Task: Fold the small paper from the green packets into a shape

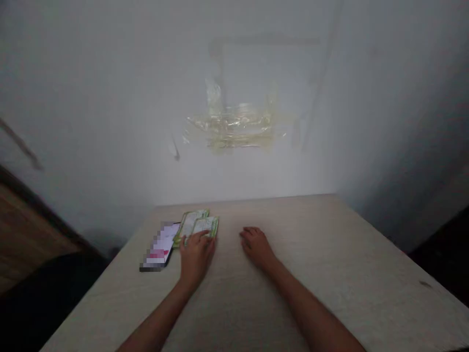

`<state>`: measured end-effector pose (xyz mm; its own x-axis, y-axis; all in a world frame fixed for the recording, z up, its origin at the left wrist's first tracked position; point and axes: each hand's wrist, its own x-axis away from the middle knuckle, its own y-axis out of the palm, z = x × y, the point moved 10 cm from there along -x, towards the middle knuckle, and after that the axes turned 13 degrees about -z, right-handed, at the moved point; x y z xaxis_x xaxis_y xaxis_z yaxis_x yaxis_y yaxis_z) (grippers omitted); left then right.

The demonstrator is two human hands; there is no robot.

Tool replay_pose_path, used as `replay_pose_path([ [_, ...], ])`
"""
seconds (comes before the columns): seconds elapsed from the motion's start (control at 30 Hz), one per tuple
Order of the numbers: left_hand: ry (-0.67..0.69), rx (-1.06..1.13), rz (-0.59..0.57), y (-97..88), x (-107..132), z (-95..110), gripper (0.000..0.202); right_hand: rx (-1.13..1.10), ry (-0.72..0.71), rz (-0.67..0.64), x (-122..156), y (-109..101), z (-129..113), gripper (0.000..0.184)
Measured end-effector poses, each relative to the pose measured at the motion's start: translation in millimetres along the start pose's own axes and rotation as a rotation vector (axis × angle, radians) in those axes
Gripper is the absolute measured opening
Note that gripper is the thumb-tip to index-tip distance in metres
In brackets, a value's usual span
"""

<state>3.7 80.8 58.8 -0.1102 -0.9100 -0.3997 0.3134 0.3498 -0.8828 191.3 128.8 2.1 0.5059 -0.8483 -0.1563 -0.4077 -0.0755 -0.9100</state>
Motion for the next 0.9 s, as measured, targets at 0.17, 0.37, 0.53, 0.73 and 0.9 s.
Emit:
replay_pose_path([
  [0.17, 0.047, 0.092, -0.031, 12.5, 2, 13, 0.016, -0.012, -0.002, 0.009, 2, -4, -3, 0.035],
  [0.37, 0.079, 0.217, -0.213, 41.2, 1, 19, 0.017, -0.024, -0.002, 0.024, 1, -5, -2, 0.034],
  [0.53, 0.136, 0.225, -0.357, 59.8, 0, 23, 0.017, -0.027, -0.011, 0.021, 0, -2, -1, 0.035],
  [0.73, 0.301, 0.169, -0.413, 72.4, 2, 35, 0.025, -0.038, -0.019, 0.055, 2, -5, -2, 0.035],
  [0.9, 0.382, 0.185, -0.359, 75.8, 4, 37, 0.033, -0.063, -0.071, 0.037, 4, -6, -8, 0.042],
])
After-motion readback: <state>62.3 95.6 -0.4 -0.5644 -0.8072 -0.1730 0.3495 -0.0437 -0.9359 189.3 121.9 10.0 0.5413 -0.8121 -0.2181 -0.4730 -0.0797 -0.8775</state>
